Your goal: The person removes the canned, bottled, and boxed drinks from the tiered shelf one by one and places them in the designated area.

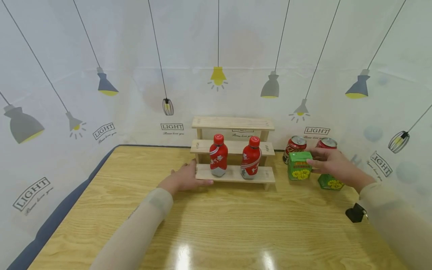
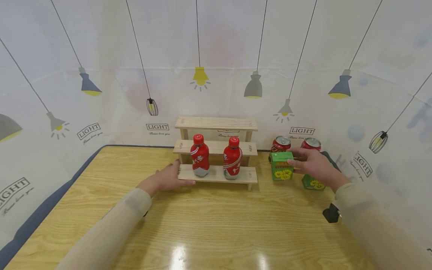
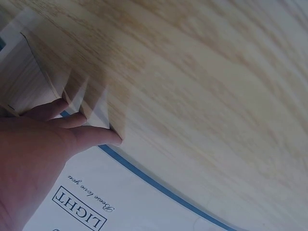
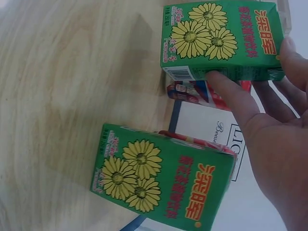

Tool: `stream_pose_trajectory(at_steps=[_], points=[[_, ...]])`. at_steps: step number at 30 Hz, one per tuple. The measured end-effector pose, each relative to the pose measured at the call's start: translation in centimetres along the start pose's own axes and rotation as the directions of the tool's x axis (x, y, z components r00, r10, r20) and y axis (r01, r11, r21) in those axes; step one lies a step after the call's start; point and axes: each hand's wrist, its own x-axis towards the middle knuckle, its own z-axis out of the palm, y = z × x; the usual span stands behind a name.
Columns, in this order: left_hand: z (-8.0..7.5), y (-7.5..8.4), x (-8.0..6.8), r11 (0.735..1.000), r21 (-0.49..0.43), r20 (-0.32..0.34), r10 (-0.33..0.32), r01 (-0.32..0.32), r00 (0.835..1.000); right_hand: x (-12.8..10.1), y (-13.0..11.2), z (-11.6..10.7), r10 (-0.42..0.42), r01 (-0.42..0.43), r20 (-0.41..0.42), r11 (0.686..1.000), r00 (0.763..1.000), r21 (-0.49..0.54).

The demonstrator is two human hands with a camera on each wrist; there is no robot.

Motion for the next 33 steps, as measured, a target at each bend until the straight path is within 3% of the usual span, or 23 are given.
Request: stream_pose_trajectory(at_steps=[25, 33], points=[[-0.1, 0.1, 0.1, 1.0, 0.013, -0.003, 0.001, -0.001, 1.0, -0.7, 1.5, 0.6, 0.01, -0.01, -0.013, 1.0, 1.0, 0.002], [0.0, 0.3, -0.1, 1.0, 0.015, 0.008, -0.006, 0.005, 1.0, -0.5, 1.3, 1.1, 0.068, -0.066, 0.045, 0.997, 0.997, -0.044]])
